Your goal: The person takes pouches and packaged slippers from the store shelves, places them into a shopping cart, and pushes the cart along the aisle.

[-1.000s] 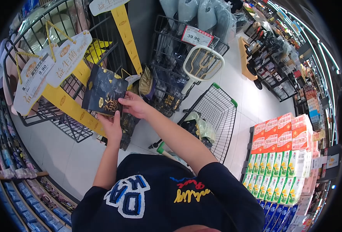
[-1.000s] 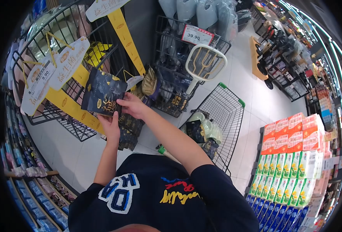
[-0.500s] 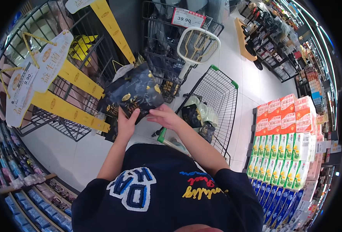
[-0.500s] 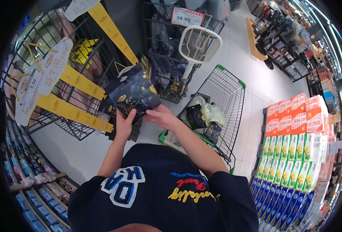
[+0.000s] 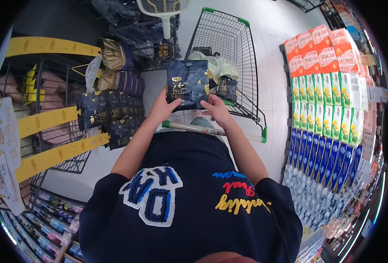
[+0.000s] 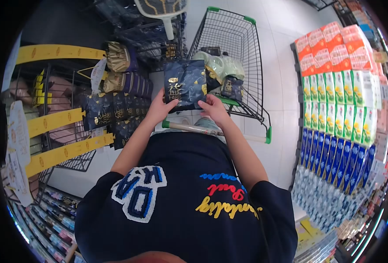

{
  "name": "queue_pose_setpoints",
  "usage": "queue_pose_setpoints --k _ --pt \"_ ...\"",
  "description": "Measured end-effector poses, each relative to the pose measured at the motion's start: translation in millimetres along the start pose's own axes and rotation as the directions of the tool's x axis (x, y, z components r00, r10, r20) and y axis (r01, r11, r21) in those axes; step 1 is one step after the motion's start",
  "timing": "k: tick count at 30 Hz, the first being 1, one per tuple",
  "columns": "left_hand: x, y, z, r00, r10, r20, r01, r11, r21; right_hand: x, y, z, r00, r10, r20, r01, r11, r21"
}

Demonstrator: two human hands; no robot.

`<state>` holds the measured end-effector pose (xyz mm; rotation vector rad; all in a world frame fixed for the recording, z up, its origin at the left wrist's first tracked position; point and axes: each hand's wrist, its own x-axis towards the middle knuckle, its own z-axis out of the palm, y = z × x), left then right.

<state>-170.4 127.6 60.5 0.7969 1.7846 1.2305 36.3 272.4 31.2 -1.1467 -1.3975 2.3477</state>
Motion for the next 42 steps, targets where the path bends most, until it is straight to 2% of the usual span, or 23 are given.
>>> queue_pose_setpoints --k 2,5,6,7,9,10,12,13,14,15,17,19,21,22,26,29,33,42 --pt "13.2 1.5 16.0 0.999 -0.042 0.034 0.039 0.997 0.068 -5.4 -1.0 -12.7 0.999 -0.007 -0.053 0.007 1.0 -0.005" --pt "39.9 -13.3 38.1 0.998 0.058 0.04 -0.066 0.971 0.229 0.5 11.2 -37.2 0.991 -0.031 -0.133 0.039 0.998 0.052" --pt "48.7 -16.2 42.8 0.997 0.038 0.065 -0.051 0.976 0.212 -0.3 7.6 -38.7 0.985 -0.053 -0.161 0.065 0.996 0.068" --pt "55.2 -21.1 48.5 0.995 0.103 0.003 -0.098 0.94 0.328 7.2 19.1 -48.7 0.975 -0.131 -0.181 0.144 0.988 0.056" --pt "66.6 -28.8 57.4 0.962 0.255 -0.097 -0.159 0.814 0.559 21.4 37.2 -70.7 0.945 -0.185 -0.271 0.095 0.945 -0.314" --pt "68.1 -27.8 61.2 0.959 0.242 -0.143 -0.131 0.835 0.534 25.1 47.8 -77.0 0.931 -0.209 -0.3 0.084 0.921 -0.382" --pt "70.1 -24.5 60.5 0.997 0.069 -0.023 -0.05 0.881 0.47 34.1 63.4 -87.4 0.893 -0.284 -0.35 0.07 0.855 -0.514" --pt "70.9 -23.8 58.3 0.999 -0.013 0.046 -0.009 0.899 0.439 35.5 69.0 -92.4 0.902 -0.287 -0.322 0.065 0.829 -0.555" --pt "66.2 -27.5 56.9 0.995 0.013 0.103 -0.061 0.876 0.478 34.3 75.3 -97.2 0.91 -0.29 -0.295 0.062 0.801 -0.595" --pt "62.1 -35.4 55.4 0.987 -0.014 0.157 -0.079 0.818 0.57 31.6 76.8 -98.0 0.915 -0.297 -0.272 0.062 0.771 -0.633" --pt "53.7 -56.0 53.6 0.963 -0.082 0.256 -0.135 0.676 0.725 11.7 52.3 -79.8 0.945 -0.232 -0.23 -0.049 0.594 -0.803" --pt "41.6 -76.1 53.6 0.935 -0.14 0.326 -0.194 0.569 0.799 5.4 48.2 -70.0 0.937 -0.273 -0.219 -0.034 0.551 -0.834" --pt "19.1 -78.4 52.6 0.941 0.081 0.328 -0.328 0.452 0.829 7.9 48.8 -66.8 0.919 -0.272 -0.286 -0.062 0.617 -0.785" --pt "11.6 -79.6 53.3 0.924 0.185 0.335 -0.382 0.381 0.842 8.0 47.2 -65.8 0.922 -0.268 -0.279 -0.066 0.603 -0.795" --pt "15.4 -82.1 56.3 0.942 0.078 0.325 -0.327 0.411 0.851 7.8 43.5 -66.3 0.933 -0.256 -0.254 -0.071 0.56 -0.826" --pt "14.6 -60.2 56.3 0.946 0.036 0.322 -0.305 0.44 0.845 13.7 46.7 -70.9 0.93 -0.267 -0.252 -0.073 0.538 -0.839" --pt "27.8 -77.5 61.8 0.947 0.113 0.302 -0.319 0.45 0.834 19.9 41.7 -75.3 0.938 -0.266 -0.222 -0.055 0.517 -0.854" --pt "75.7 -66.6 93.6 0.957 0.206 0.204 -0.281 0.489 0.826 56.6 3.7 -117.9 0.946 -0.273 -0.176 -0.028 0.471 -0.882"
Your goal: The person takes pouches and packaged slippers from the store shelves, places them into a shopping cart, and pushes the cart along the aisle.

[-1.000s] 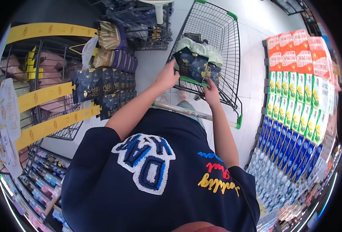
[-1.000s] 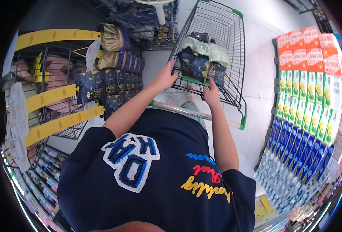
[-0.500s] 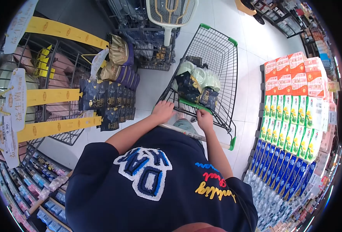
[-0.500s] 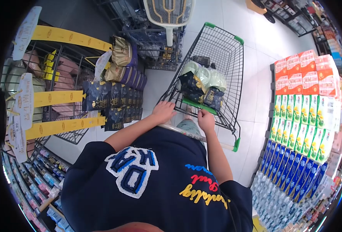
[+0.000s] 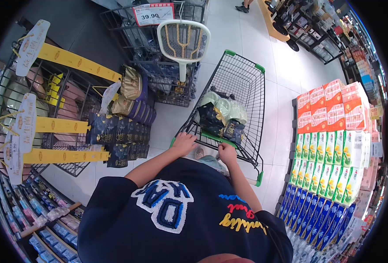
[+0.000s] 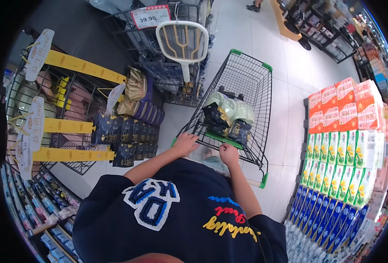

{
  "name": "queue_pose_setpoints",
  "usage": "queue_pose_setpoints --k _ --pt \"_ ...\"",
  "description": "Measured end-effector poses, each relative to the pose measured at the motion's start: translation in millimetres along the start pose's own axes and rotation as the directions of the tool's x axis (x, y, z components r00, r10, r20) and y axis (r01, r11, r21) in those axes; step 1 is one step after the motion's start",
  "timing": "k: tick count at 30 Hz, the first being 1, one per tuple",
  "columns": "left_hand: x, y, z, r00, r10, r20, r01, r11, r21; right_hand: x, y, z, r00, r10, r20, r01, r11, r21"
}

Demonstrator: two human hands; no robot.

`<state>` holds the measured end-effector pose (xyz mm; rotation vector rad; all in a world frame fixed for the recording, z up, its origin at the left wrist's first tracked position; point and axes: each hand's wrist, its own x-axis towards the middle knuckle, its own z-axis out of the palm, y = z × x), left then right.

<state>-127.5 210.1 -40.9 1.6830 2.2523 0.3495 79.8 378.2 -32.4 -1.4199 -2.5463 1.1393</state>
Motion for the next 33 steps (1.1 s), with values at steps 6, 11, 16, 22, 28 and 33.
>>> queue_pose_setpoints --k 6,11,16,22,28,33 --pt "39.1 17.4 -3.7 0.999 -0.036 -0.015 0.036 0.999 -0.007 43.1 16.8 -28.6 0.999 -0.042 0.001 0.042 0.999 0.033" --pt "62.9 21.8 -8.7 0.997 -0.023 -0.077 0.021 1.0 -0.02 69.9 15.1 -46.9 0.997 -0.076 -0.028 0.078 0.996 0.054" --pt "83.7 20.0 -14.6 0.998 -0.039 -0.055 0.04 0.999 0.009 96.1 13.0 -57.4 0.996 -0.08 -0.026 0.081 0.996 0.032" --pt "106.4 10.2 -15.4 0.997 -0.078 0.01 0.079 0.996 -0.046 121.5 8.6 -64.8 0.995 -0.099 -0.024 0.1 0.994 0.046" --pt "118.3 -5.1 -14.9 0.999 -0.046 0.021 0.047 0.997 -0.054 146.2 8.8 -64.5 0.997 -0.061 0.045 0.059 0.997 0.041" --pt "138.0 -20.6 -82.0 0.902 0.023 0.43 0.211 0.846 -0.49 166.4 2.8 -64.9 0.995 -0.002 0.099 0.011 0.995 -0.094"
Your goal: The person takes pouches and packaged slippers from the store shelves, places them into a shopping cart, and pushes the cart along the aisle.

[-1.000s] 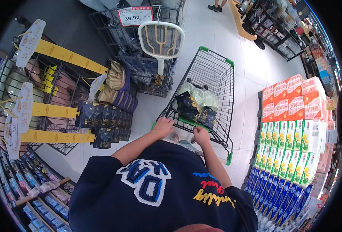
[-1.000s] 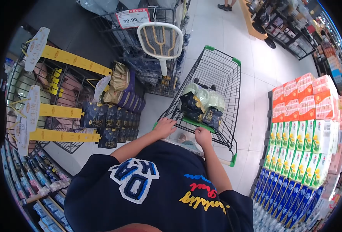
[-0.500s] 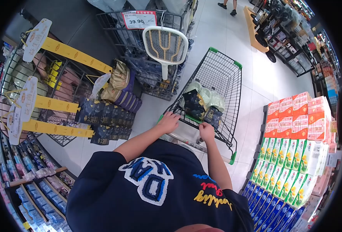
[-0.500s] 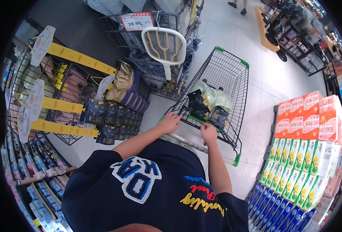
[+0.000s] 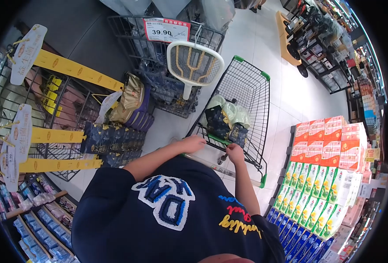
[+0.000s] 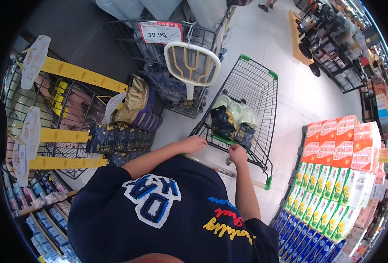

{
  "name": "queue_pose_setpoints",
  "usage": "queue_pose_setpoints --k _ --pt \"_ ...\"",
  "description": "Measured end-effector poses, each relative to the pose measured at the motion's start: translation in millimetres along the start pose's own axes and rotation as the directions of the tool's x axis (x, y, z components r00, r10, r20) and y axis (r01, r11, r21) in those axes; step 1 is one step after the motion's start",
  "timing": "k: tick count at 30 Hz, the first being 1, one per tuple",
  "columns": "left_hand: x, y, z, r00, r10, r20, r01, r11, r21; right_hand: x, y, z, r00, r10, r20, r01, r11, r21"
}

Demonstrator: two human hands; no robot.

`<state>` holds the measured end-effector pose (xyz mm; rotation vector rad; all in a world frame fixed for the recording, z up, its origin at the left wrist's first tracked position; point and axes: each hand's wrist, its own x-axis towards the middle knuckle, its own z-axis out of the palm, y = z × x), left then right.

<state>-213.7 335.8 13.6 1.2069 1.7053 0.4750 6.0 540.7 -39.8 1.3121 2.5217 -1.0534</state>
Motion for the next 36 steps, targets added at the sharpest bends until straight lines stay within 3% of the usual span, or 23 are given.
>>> queue_pose_setpoints --k 1,3,5,7,9,10,12,15,18,19,22,24,27,33,36 --pt "-1.5 -6.6 -10.2 0.996 0.0 -0.086 -0.015 0.984 -0.176 -4.2 -26.4 -15.2 0.999 0.01 0.052 -0.006 0.997 -0.076" --pt "-11.0 -24.1 -32.2 0.969 -0.046 -0.244 -0.084 0.865 -0.495 9.4 -45.5 -15.7 0.989 -0.142 -0.049 0.143 0.989 0.02" --pt "-22.9 -30.8 -63.2 0.757 -0.072 -0.649 -0.281 0.861 -0.423 18.8 -81.0 -21.2 0.978 -0.194 -0.076 0.204 0.966 0.158" --pt "-26.9 -50.3 -103.6 0.518 -0.139 -0.844 -0.201 0.939 -0.278 28.6 -133.8 -39.6 0.975 -0.212 -0.061 0.22 0.915 0.337" --pt "-43.0 -40.2 -145.3 0.316 -0.131 -0.94 -0.114 0.978 -0.175 47.5 -169.0 -47.7 0.959 -0.265 -0.104 0.283 0.842 0.46" --pt "-47.0 -42.6 -163.9 0.309 -0.109 -0.945 -0.072 0.988 -0.138 57.4 -184.1 -50.9 0.948 -0.288 -0.132 0.315 0.809 0.497" --pt "-52.9 -31.1 -190.8 0.267 -0.075 -0.961 -0.163 0.979 -0.122 71.9 -216.8 -57.5 0.929 -0.296 -0.221 0.369 0.728 0.578" --pt "-51.5 -25.4 -215.2 0.305 -0.018 -0.952 -0.189 0.979 -0.079 91.0 -243.2 -67.8 0.905 -0.318 -0.281 0.425 0.689 0.587" --pt "-50.9 -15.6 -225.4 0.411 -0.092 -0.907 -0.301 0.926 -0.23 103.3 -249.4 -77.1 0.919 -0.338 -0.205 0.394 0.741 0.544" --pt "-49.3 -19.1 -228.2 0.406 -0.059 -0.912 -0.283 0.941 -0.187 105.5 -249.2 -79.1 0.927 -0.339 -0.162 0.372 0.764 0.527" --pt "-42.5 -34.3 -236.5 0.376 0.034 -0.926 -0.243 0.968 -0.063 103.1 -252.1 -71.0 0.892 -0.353 -0.281 0.451 0.725 0.52" --pt "-39.2 -39.9 -239.1 0.332 0.097 -0.938 -0.236 0.972 0.017 102.7 -255.7 -70.0 0.894 -0.367 -0.257 0.447 0.7 0.556" --pt "-34.5 -39.9 -240.4 0.394 -0.02 -0.919 -0.375 0.909 -0.18 105.2 -257.7 -66.5 0.921 -0.317 -0.226 0.387 0.689 0.613" --pt "-35.9 -48.0 -245.1 0.389 -0.063 -0.919 -0.447 0.86 -0.248 107.3 -255.7 -59.7 0.936 -0.265 -0.229 0.35 0.676 0.648" --pt "-35.6 -51.4 -248.9 0.443 -0.087 -0.892 -0.49 0.81 -0.322 105.6 -257.8 -60.4 0.938 -0.227 -0.262 0.347 0.636 0.689"
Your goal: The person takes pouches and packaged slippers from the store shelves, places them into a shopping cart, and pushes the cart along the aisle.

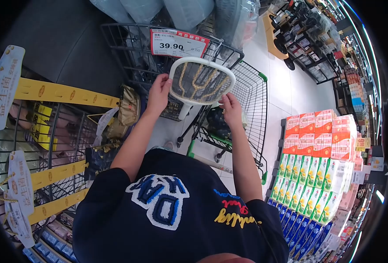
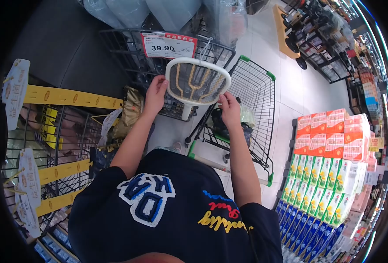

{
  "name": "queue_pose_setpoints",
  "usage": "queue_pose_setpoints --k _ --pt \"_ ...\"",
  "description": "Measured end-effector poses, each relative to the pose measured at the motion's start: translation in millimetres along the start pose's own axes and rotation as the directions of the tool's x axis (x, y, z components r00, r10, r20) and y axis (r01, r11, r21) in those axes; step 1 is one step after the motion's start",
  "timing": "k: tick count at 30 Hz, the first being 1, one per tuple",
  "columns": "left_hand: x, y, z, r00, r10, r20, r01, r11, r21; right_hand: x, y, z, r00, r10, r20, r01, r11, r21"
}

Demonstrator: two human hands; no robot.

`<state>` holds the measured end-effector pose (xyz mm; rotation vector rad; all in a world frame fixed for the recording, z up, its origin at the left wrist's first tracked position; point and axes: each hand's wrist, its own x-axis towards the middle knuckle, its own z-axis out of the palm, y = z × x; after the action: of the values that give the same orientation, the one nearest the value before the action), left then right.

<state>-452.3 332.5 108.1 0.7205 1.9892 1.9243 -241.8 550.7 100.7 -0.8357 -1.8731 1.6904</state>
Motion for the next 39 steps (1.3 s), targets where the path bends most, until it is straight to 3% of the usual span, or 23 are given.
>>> queue_pose_setpoints --k 9,15,30,33,37,39 --pt "-0.3 21.9 -2.7 0.999 0.018 0.035 -0.011 0.982 -0.19 -7.4 -31.0 1.5 0.999 -0.028 -0.026 0.028 1.0 0.006" --pt "2.5 29.2 -4.5 0.998 0.046 0.042 -0.037 0.979 -0.202 -7.5 -39.2 2.1 0.998 -0.055 -0.026 0.056 0.998 0.018" --pt "-11.7 12.0 -9.4 0.997 -0.027 0.068 0.035 0.993 -0.11 -16.7 -16.3 6.6 1.0 0.003 -0.014 -0.003 1.0 -0.008" --pt "-12.2 2.1 -8.5 0.999 0.016 0.044 -0.011 0.994 -0.112 -16.2 -18.1 8.8 1.0 0.012 0.0 -0.012 0.999 -0.031" --pt "-15.1 -11.8 -12.6 0.994 -0.046 0.095 0.045 0.999 0.012 -19.7 -10.8 12.1 0.998 0.044 0.048 -0.041 0.998 -0.046" --pt "-18.5 -20.0 -14.4 0.993 -0.077 0.092 0.072 0.996 0.054 -24.4 -8.1 13.4 0.985 0.138 0.104 -0.128 0.987 -0.094"
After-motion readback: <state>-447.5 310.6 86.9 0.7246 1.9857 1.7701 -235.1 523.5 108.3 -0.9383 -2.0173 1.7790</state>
